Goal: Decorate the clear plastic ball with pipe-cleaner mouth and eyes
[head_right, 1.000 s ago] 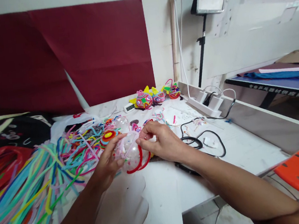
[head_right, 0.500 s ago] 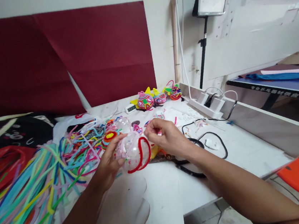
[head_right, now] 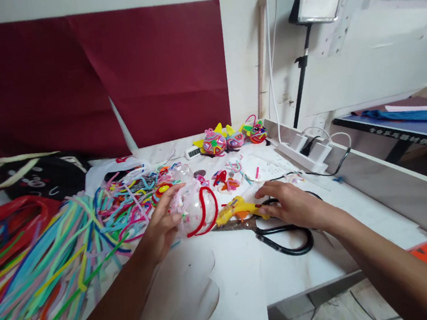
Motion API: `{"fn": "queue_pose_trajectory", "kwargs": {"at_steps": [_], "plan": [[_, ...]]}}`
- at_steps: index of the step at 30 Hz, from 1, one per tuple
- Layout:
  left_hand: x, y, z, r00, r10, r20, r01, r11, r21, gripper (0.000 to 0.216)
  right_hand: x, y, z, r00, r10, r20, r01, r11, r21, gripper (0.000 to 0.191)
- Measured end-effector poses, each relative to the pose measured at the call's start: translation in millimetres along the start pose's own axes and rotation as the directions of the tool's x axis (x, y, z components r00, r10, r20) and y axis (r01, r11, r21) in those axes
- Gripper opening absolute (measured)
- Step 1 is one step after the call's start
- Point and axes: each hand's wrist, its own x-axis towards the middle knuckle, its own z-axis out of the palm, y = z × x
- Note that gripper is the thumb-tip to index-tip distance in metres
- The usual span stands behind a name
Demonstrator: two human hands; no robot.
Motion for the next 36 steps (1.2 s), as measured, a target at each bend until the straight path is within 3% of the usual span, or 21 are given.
{"fn": "queue_pose_trajectory", "kwargs": {"at_steps": [7, 36], "plan": [[2.5, -2.5, -4.3, 0.999, -0.033, -0.043, 0.032, 0.999, -0.016, 0.064, -19.4, 7.5, 13.0, 0.995, 0.005, 0.101, -0.009, 0.999, 0.032, 0.038], [4.9, -7.6, -8.7, 0.999, 0.032, -0.037, -0.035, 0.995, -0.092, 0.055, -4.3, 3.2, 19.2, 0.970, 0.094, 0.225, -0.086, 0.995, -0.044, 0.052]]}}
